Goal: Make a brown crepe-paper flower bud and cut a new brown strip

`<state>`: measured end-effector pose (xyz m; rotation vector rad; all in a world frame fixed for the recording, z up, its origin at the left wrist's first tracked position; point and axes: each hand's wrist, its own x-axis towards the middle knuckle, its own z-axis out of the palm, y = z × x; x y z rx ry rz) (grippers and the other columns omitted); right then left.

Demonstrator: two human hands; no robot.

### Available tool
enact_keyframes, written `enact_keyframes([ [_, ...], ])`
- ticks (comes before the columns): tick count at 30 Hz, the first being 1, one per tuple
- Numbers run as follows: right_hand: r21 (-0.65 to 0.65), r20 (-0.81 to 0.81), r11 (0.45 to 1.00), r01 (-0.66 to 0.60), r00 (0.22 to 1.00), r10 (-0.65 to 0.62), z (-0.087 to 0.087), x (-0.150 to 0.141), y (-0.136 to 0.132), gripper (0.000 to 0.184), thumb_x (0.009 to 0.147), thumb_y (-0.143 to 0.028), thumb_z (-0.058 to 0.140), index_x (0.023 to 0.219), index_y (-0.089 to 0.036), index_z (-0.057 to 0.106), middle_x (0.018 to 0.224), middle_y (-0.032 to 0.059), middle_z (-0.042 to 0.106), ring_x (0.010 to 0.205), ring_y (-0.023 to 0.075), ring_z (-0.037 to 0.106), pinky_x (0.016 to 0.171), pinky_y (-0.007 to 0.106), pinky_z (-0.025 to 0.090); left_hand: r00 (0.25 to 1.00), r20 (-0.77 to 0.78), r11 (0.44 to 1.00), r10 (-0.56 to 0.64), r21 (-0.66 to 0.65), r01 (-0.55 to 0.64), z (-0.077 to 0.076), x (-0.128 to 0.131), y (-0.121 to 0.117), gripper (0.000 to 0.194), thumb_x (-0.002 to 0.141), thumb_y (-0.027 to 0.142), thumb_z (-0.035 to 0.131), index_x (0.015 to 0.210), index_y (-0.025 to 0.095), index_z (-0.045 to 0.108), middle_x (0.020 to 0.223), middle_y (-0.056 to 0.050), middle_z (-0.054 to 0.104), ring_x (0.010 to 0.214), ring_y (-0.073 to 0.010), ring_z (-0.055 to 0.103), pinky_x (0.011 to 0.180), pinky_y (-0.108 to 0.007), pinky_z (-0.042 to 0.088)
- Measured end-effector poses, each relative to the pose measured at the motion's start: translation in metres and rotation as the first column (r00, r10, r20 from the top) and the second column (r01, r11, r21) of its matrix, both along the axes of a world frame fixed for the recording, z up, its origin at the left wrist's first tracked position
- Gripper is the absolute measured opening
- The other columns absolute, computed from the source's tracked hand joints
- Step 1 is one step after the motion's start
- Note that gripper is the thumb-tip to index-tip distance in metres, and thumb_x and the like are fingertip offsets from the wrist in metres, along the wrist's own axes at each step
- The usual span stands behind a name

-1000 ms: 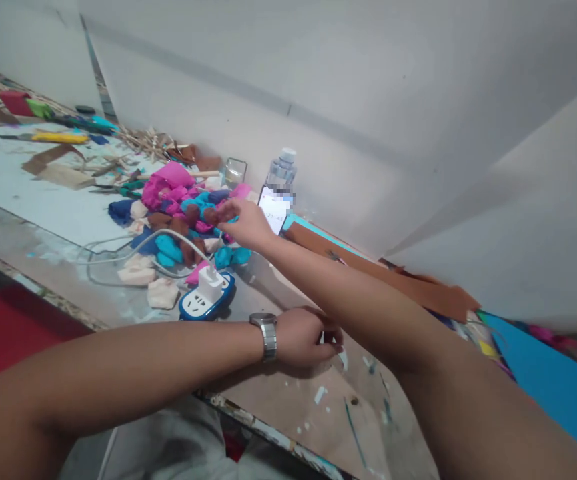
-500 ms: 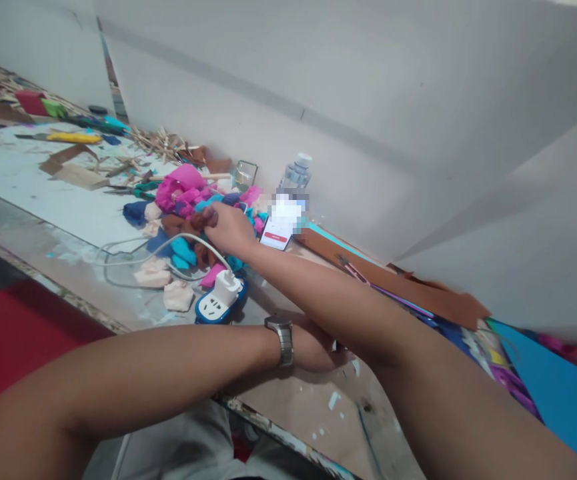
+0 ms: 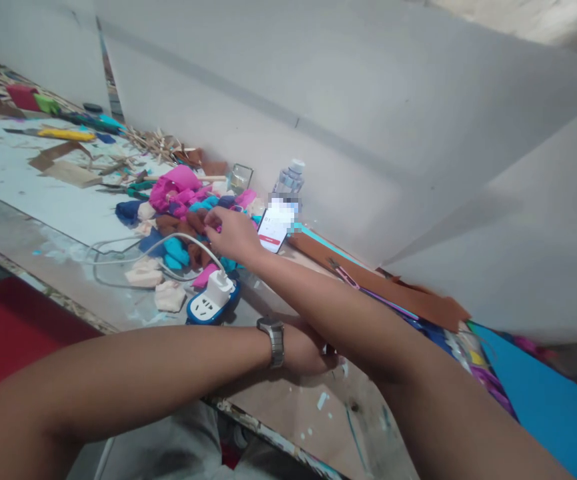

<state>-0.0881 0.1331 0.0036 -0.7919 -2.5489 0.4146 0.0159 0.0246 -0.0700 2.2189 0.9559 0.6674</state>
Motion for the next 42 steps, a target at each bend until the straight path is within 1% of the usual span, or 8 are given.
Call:
enact_keyframes([
  [4, -0.008, 0.026, 1.000, -0.012, 1.000, 0.012, 0.009, 0.048, -0.013, 0.015, 0.098, -0.028, 0.061, 0.107, -0.021, 0.072, 0.105, 0.0017, 0.079, 0.093, 0.0178, 0.070, 0.080, 0.027, 0.048, 1.000, 0.015, 0.999, -0.014, -0.036, 0.014, 0.006, -0.004, -0.002, 0.014, 0.088, 0.029, 0.067, 0.096, 0.022, 0.076, 0.094, -0.003, 0.079, 0.083, -0.0227, 0.070, 0.074, -0.032, 0.052],
  [10, 0.042, 0.169, 0.993, 0.112, 0.979, -0.118, 0.000, 0.161, -0.008, 0.018, 0.100, -0.031, 0.059, 0.105, -0.022, 0.074, 0.089, 0.0005, 0.077, 0.076, 0.0149, 0.066, 0.072, 0.026, 0.043, 0.999, 0.039, 0.999, -0.025, -0.038, 0.026, 0.014, -0.006, 0.003, 0.024, 0.094, 0.037, 0.065, 0.101, 0.020, 0.081, 0.096, -0.006, 0.080, 0.085, -0.0224, 0.071, 0.073, -0.031, 0.048],
  [15, 0.211, 0.270, 0.905, 0.369, 0.868, -0.417, -0.024, 0.250, 0.030, 0.030, 0.098, -0.026, 0.059, 0.122, -0.012, 0.070, 0.125, 0.0188, 0.072, 0.120, 0.0307, 0.061, 0.103, 0.039, 0.042, 0.997, 0.065, 0.999, -0.045, -0.009, 0.046, 0.013, -0.004, 0.005, 0.020, 0.094, 0.033, 0.067, 0.096, 0.019, 0.081, 0.093, -0.007, 0.080, 0.085, -0.0209, 0.070, 0.075, -0.030, 0.047],
  [17, 0.253, 0.305, 0.856, 0.451, 0.802, -0.513, -0.033, 0.273, 0.043, 0.042, 0.095, -0.027, 0.063, 0.133, -0.009, 0.065, 0.132, 0.0231, 0.069, 0.125, 0.0350, 0.058, 0.109, 0.044, 0.039, 0.996, 0.076, 0.999, -0.043, -0.003, 0.044, 0.013, -0.003, 0.004, 0.019, 0.094, 0.030, 0.066, 0.096, 0.019, 0.081, 0.094, -0.006, 0.080, 0.085, -0.0202, 0.070, 0.076, -0.030, 0.047],
  [22, 0.293, 0.347, 0.785, 0.545, 0.705, -0.619, -0.050, 0.291, 0.051, 0.045, 0.102, -0.034, 0.057, 0.140, -0.012, 0.060, 0.135, 0.0213, 0.069, 0.122, 0.0344, 0.061, 0.103, 0.043, 0.043, 0.995, 0.091, 0.999, -0.035, 0.000, 0.036, 0.013, -0.004, 0.004, 0.019, 0.094, 0.027, 0.064, 0.096, 0.018, 0.080, 0.094, -0.007, 0.080, 0.085, -0.0202, 0.069, 0.079, -0.030, 0.049],
  [32, 0.282, 0.351, 0.777, 0.563, 0.693, -0.630, -0.048, 0.302, 0.043, 0.025, 0.106, -0.034, 0.058, 0.120, -0.016, 0.068, 0.120, 0.0088, 0.070, 0.112, 0.0228, 0.066, 0.101, 0.043, 0.052, 0.993, 0.115, 0.999, -0.021, -0.022, 0.023, 0.012, -0.005, 0.006, 0.021, 0.094, 0.029, 0.064, 0.097, 0.018, 0.081, 0.094, -0.007, 0.080, 0.085, -0.0202, 0.069, 0.080, -0.030, 0.050],
  [36, 0.237, 0.325, 0.767, 0.596, 0.696, -0.641, -0.044, 0.321, 0.035, 0.022, 0.104, -0.028, 0.052, 0.109, -0.016, 0.069, 0.111, 0.0138, 0.075, 0.102, 0.0253, 0.069, 0.090, 0.036, 0.050, 0.990, 0.142, 0.999, -0.018, -0.035, 0.023, 0.014, -0.006, 0.005, 0.019, 0.093, 0.029, 0.065, 0.094, 0.018, 0.080, 0.092, -0.007, 0.079, 0.082, -0.0198, 0.068, 0.078, -0.030, 0.050],
  [42, 0.158, 0.184, 0.758, 0.632, 0.736, -0.652, -0.039, 0.344, -0.004, 0.033, 0.104, -0.034, 0.041, 0.120, -0.014, 0.063, 0.094, 0.0175, 0.077, 0.085, 0.0322, 0.071, 0.072, 0.036, 0.047, 0.976, 0.212, 0.993, 0.048, -0.119, -0.023, 0.014, -0.005, 0.004, 0.016, 0.090, 0.027, 0.066, 0.097, 0.019, 0.078, 0.092, -0.006, 0.078, 0.081, -0.0200, 0.068, 0.077, -0.031, 0.049],
])
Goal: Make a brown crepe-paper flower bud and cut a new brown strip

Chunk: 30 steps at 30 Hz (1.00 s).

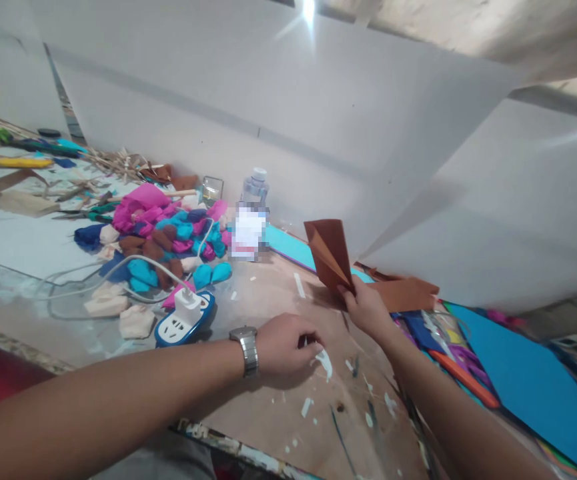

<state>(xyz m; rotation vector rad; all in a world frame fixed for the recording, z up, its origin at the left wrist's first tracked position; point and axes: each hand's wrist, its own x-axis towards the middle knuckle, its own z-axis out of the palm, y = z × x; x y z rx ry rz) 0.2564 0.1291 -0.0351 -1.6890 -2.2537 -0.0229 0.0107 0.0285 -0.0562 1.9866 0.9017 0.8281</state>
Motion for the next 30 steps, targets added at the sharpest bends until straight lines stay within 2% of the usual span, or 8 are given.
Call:
enact_keyframes([
  [2, 0.003, -0.055, 0.998, -0.070, 0.996, 0.070, 0.003, 0.007, -0.020, 0.032, 0.105, -0.035, 0.042, 0.121, -0.017, 0.062, 0.098, 0.0143, 0.078, 0.086, 0.0296, 0.073, 0.073, 0.035, 0.050, 0.997, 0.049, 0.997, 0.056, -0.055, -0.054, -0.002, 0.001, 0.000, 0.021, 0.092, 0.028, 0.064, 0.108, 0.019, 0.073, 0.093, -0.005, 0.077, 0.081, -0.0201, 0.068, 0.075, -0.031, 0.049],
  [5, -0.010, -0.102, 0.976, -0.218, 0.971, 0.215, 0.005, 0.016, -0.053, 0.025, 0.102, -0.034, 0.050, 0.117, -0.022, 0.065, 0.101, 0.0084, 0.079, 0.087, 0.0251, 0.074, 0.075, 0.033, 0.053, 0.974, 0.137, 0.976, 0.182, -0.145, -0.162, -0.007, 0.003, 0.004, 0.033, 0.096, 0.027, 0.057, 0.128, 0.019, 0.055, 0.095, -0.005, 0.072, 0.081, -0.0195, 0.066, 0.075, -0.032, 0.049],
  [9, 0.016, -0.145, 0.919, -0.395, 0.908, 0.393, -0.002, 0.020, -0.084, 0.029, 0.091, -0.014, 0.051, 0.112, -0.024, 0.068, 0.110, 0.0072, 0.079, 0.102, 0.0246, 0.074, 0.089, 0.037, 0.055, 0.951, 0.241, 0.961, 0.192, -0.244, -0.132, -0.015, 0.001, 0.012, 0.025, 0.102, 0.035, 0.051, 0.123, 0.023, 0.046, 0.089, 0.000, 0.064, 0.075, -0.0162, 0.062, 0.069, -0.028, 0.048],
  [14, 0.095, -0.171, 0.804, -0.587, 0.786, 0.594, -0.016, 0.014, -0.095, 0.029, 0.095, -0.007, 0.051, 0.117, -0.024, 0.062, 0.119, 0.0073, 0.077, 0.111, 0.0224, 0.072, 0.095, 0.039, 0.053, 0.947, 0.274, 0.960, 0.169, -0.265, -0.094, -0.009, -0.003, 0.012, 0.027, 0.107, 0.045, 0.048, 0.120, 0.022, 0.053, 0.094, -0.002, 0.066, 0.085, -0.0169, 0.062, 0.083, -0.031, 0.049],
  [17, 0.123, -0.165, 0.709, -0.694, 0.691, 0.704, -0.017, 0.008, -0.093, 0.027, 0.098, -0.007, 0.053, 0.118, -0.024, 0.059, 0.119, 0.0073, 0.077, 0.114, 0.0217, 0.072, 0.094, 0.038, 0.052, 0.953, 0.279, 0.958, 0.117, -0.285, -0.034, -0.003, -0.001, 0.006, 0.034, 0.106, 0.051, 0.050, 0.109, 0.019, 0.060, 0.085, -0.001, 0.065, 0.075, -0.0149, 0.060, 0.075, -0.029, 0.048],
  [21, 0.162, -0.187, 0.641, -0.750, 0.615, 0.766, -0.016, 0.003, -0.095, 0.025, 0.097, -0.006, 0.053, 0.112, -0.025, 0.059, 0.115, 0.0069, 0.077, 0.113, 0.0209, 0.070, 0.093, 0.037, 0.052, 0.955, 0.287, 0.948, 0.072, -0.316, 0.023, -0.003, 0.002, 0.003, 0.036, 0.097, 0.050, 0.068, 0.109, 0.017, 0.062, 0.088, -0.003, 0.068, 0.078, -0.0156, 0.065, 0.075, -0.029, 0.051],
  [25, 0.223, -0.198, 0.622, -0.750, 0.590, 0.783, -0.016, 0.002, -0.100, 0.028, 0.095, 0.000, 0.052, 0.109, -0.024, 0.058, 0.113, 0.0071, 0.076, 0.111, 0.0200, 0.070, 0.099, 0.040, 0.054, 0.951, 0.294, 0.942, 0.096, -0.335, 0.008, -0.003, 0.002, 0.004, 0.038, 0.092, 0.046, 0.074, 0.114, 0.018, 0.060, 0.100, -0.004, 0.066, 0.085, -0.0157, 0.066, 0.078, -0.029, 0.052],
  [30, 0.257, -0.236, 0.619, -0.742, 0.573, 0.785, -0.016, 0.001, -0.106, 0.028, 0.095, -0.001, 0.055, 0.112, -0.023, 0.060, 0.112, 0.0087, 0.073, 0.113, 0.0208, 0.068, 0.101, 0.040, 0.058, 0.949, 0.293, 0.921, 0.117, -0.390, 0.006, -0.001, 0.001, 0.005, 0.039, 0.092, 0.037, 0.074, 0.121, 0.019, 0.056, 0.094, -0.002, 0.065, 0.080, -0.0148, 0.065, 0.069, -0.026, 0.051],
])
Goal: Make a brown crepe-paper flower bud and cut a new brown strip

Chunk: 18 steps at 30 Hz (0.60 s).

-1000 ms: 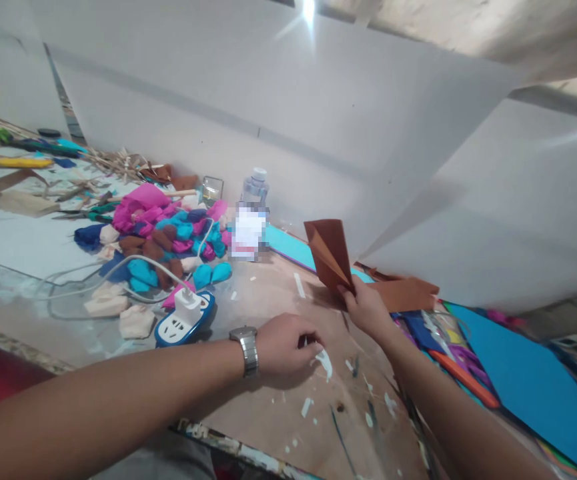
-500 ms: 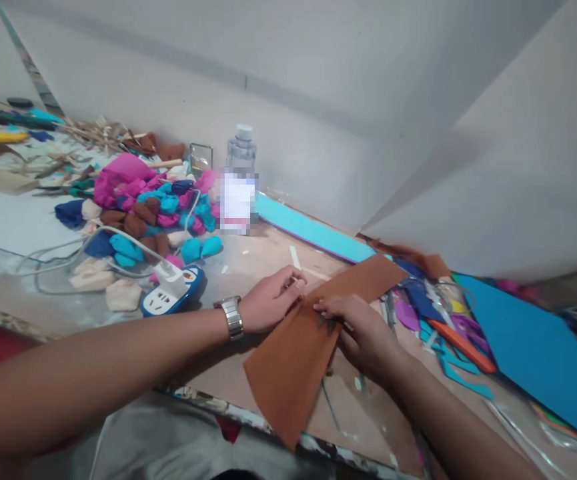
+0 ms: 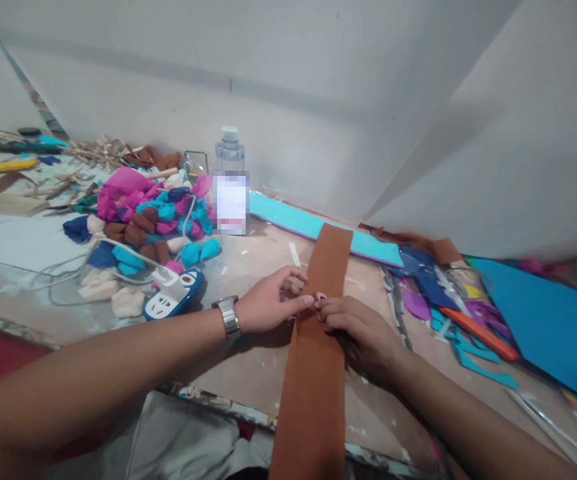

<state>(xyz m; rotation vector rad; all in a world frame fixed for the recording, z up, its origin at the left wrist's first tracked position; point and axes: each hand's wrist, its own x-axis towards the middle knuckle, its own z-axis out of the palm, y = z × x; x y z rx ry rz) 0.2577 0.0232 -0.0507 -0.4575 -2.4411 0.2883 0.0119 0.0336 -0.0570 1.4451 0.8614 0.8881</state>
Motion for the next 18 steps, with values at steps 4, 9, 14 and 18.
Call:
enact_keyframes([
  [4, -0.007, -0.006, 1.000, 0.027, 1.000, -0.027, 0.001, 0.000, -0.002, 0.036, 0.096, -0.001, 0.054, 0.124, -0.023, 0.063, 0.117, 0.0110, 0.070, 0.119, 0.0218, 0.065, 0.104, 0.040, 0.058, 1.000, 0.001, 0.998, 0.023, -0.050, -0.023, 0.000, 0.001, 0.001, 0.035, 0.082, 0.017, 0.075, 0.115, 0.018, 0.063, 0.091, 0.001, 0.064, 0.070, -0.0101, 0.061, 0.066, -0.023, 0.049],
  [9, 0.012, -0.010, 0.993, 0.118, 0.993, -0.118, 0.000, 0.002, 0.003, 0.031, 0.098, -0.006, 0.058, 0.123, -0.023, 0.064, 0.107, 0.0096, 0.068, 0.102, 0.0205, 0.065, 0.086, 0.034, 0.058, 0.994, 0.011, 0.987, 0.106, -0.123, -0.104, 0.001, 0.001, 0.003, 0.018, 0.085, 0.018, 0.069, 0.102, 0.016, 0.069, 0.098, -0.005, 0.073, 0.081, -0.0144, 0.069, 0.073, -0.025, 0.053],
  [14, 0.026, -0.045, 0.967, 0.254, 0.967, -0.253, -0.005, 0.006, 0.007, 0.024, 0.102, -0.014, 0.056, 0.122, -0.025, 0.064, 0.093, 0.0049, 0.068, 0.087, 0.0196, 0.063, 0.083, 0.036, 0.052, 0.980, 0.039, 0.967, 0.195, -0.174, -0.185, 0.000, 0.000, 0.003, 0.023, 0.086, 0.021, 0.066, 0.109, 0.018, 0.068, 0.091, -0.004, 0.073, 0.073, -0.0152, 0.068, 0.067, -0.026, 0.053],
  [18, -0.142, -0.048, 0.915, 0.378, 0.920, -0.388, -0.010, 0.009, 0.008, 0.024, 0.107, -0.025, 0.053, 0.127, -0.026, 0.065, 0.097, 0.0049, 0.072, 0.088, 0.0195, 0.068, 0.080, 0.033, 0.054, 0.957, 0.102, 0.950, 0.270, -0.192, -0.247, -0.001, 0.002, 0.004, 0.039, 0.080, 0.011, 0.061, 0.117, 0.021, 0.063, 0.108, -0.004, 0.074, 0.075, -0.0122, 0.068, 0.067, -0.023, 0.053],
])
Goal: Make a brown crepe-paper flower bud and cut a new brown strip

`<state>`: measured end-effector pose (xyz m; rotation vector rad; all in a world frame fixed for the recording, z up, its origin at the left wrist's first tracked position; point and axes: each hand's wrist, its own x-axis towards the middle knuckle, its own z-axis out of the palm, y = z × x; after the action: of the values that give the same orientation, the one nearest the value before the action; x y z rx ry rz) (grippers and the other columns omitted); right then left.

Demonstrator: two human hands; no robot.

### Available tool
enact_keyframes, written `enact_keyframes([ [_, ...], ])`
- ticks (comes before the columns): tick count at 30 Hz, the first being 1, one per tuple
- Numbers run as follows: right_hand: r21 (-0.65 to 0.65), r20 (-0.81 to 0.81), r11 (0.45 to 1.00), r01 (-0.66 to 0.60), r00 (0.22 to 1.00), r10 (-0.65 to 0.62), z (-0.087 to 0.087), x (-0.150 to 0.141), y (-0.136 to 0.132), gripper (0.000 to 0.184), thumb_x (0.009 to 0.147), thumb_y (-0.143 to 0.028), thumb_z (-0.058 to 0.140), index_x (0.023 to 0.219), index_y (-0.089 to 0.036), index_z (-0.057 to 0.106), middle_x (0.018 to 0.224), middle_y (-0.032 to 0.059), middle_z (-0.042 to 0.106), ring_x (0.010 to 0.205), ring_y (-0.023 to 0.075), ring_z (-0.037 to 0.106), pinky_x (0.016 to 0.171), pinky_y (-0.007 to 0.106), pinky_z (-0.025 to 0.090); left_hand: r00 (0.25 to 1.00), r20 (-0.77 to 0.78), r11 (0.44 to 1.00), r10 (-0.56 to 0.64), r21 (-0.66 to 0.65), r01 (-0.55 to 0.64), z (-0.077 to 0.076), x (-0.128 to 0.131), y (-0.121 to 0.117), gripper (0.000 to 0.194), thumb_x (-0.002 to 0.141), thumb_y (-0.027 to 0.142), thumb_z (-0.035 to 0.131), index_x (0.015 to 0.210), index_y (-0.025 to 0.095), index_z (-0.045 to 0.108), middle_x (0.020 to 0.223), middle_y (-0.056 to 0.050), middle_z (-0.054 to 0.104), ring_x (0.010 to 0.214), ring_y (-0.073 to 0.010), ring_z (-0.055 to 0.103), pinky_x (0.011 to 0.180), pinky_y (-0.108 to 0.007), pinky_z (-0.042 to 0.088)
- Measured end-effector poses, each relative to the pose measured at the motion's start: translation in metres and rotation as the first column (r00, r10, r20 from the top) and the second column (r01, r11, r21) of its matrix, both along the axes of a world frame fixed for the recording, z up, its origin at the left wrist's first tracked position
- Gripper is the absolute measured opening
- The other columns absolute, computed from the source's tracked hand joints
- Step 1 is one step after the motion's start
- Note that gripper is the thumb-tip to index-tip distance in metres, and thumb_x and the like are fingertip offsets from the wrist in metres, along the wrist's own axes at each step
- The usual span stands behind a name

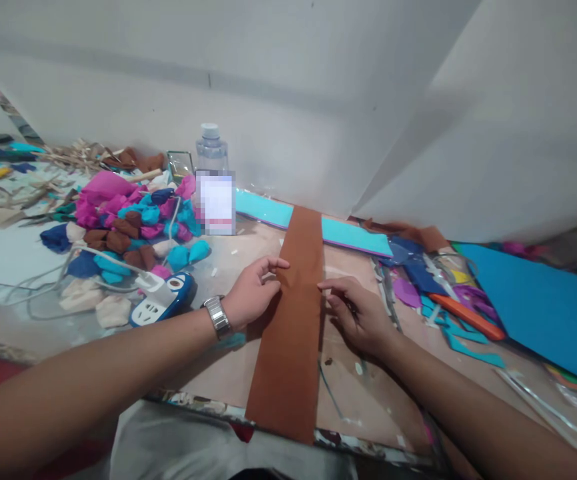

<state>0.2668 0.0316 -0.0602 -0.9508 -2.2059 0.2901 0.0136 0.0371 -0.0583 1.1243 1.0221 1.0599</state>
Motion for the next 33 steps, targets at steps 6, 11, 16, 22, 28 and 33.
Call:
enact_keyframes([
  [6, -0.161, -0.031, 0.987, 0.008, 0.999, -0.013, -0.002, 0.001, -0.003, 0.034, 0.108, -0.034, 0.051, 0.139, -0.025, 0.061, 0.112, 0.0070, 0.076, 0.086, 0.0181, 0.073, 0.073, 0.029, 0.056, 0.995, 0.100, 1.000, 0.030, -0.002, -0.030, 0.005, 0.003, 0.000, 0.046, 0.076, 0.007, 0.056, 0.120, 0.021, 0.056, 0.117, -0.004, 0.072, 0.085, -0.0111, 0.070, 0.068, -0.019, 0.052],
  [11, -0.202, -0.080, 0.979, 0.039, 0.995, -0.056, -0.004, 0.000, -0.006, 0.036, 0.106, -0.037, 0.058, 0.140, -0.024, 0.062, 0.085, 0.0019, 0.073, 0.058, 0.0125, 0.060, 0.057, 0.026, 0.049, 0.997, 0.048, 0.998, -0.056, 0.004, 0.055, 0.005, 0.005, -0.004, 0.044, 0.083, 0.011, 0.061, 0.123, 0.024, 0.049, 0.107, -0.001, 0.071, 0.063, -0.0080, 0.063, 0.057, -0.020, 0.048],
  [16, -0.204, -0.287, 0.978, 0.032, 0.954, -0.091, -0.007, -0.002, -0.008, 0.041, 0.108, -0.035, 0.055, 0.148, -0.027, 0.055, 0.139, 0.0127, 0.068, 0.110, 0.0201, 0.074, 0.087, 0.030, 0.063, 0.988, -0.055, 0.986, -0.147, 0.066, 0.150, 0.003, 0.004, -0.010, 0.033, 0.093, 0.020, 0.064, 0.124, 0.023, 0.053, 0.077, 0.005, 0.062, 0.061, -0.0113, 0.059, 0.056, -0.022, 0.045],
  [22, -0.224, -0.424, 0.975, 0.007, 0.900, -0.104, -0.002, -0.008, -0.012, 0.040, 0.111, -0.030, 0.049, 0.150, -0.028, 0.050, 0.137, 0.0122, 0.072, 0.124, 0.0205, 0.072, 0.098, 0.033, 0.063, 0.922, -0.343, 0.937, -0.181, 0.225, 0.268, 0.002, 0.001, -0.013, 0.024, 0.098, 0.034, 0.064, 0.116, 0.019, 0.065, 0.072, 0.002, 0.064, 0.068, -0.0143, 0.060, 0.068, -0.027, 0.047],
  [28, -0.205, -0.266, 0.979, -0.022, 0.963, -0.034, 0.005, -0.007, -0.012, 0.036, 0.107, -0.029, 0.055, 0.144, -0.027, 0.059, 0.140, 0.0135, 0.071, 0.086, 0.0164, 0.077, 0.064, 0.026, 0.061, 0.903, -0.362, 0.911, -0.231, 0.245, 0.331, 0.006, 0.000, -0.015, 0.019, 0.098, 0.034, 0.063, 0.095, 0.017, 0.070, 0.089, -0.005, 0.073, 0.083, -0.0180, 0.065, 0.079, -0.030, 0.050],
  [33, 0.013, -0.085, 0.980, -0.197, 0.977, 0.197, 0.012, -0.010, -0.012, 0.038, 0.102, -0.013, 0.058, 0.136, -0.029, 0.065, 0.141, 0.0119, 0.069, 0.130, 0.0221, 0.069, 0.103, 0.037, 0.062, 0.906, -0.303, 0.884, -0.296, 0.272, 0.380, 0.009, -0.002, -0.015, 0.044, 0.108, 0.051, 0.045, 0.088, 0.017, 0.064, 0.084, -0.004, 0.067, 0.079, -0.0165, 0.063, 0.077, -0.029, 0.048],
])
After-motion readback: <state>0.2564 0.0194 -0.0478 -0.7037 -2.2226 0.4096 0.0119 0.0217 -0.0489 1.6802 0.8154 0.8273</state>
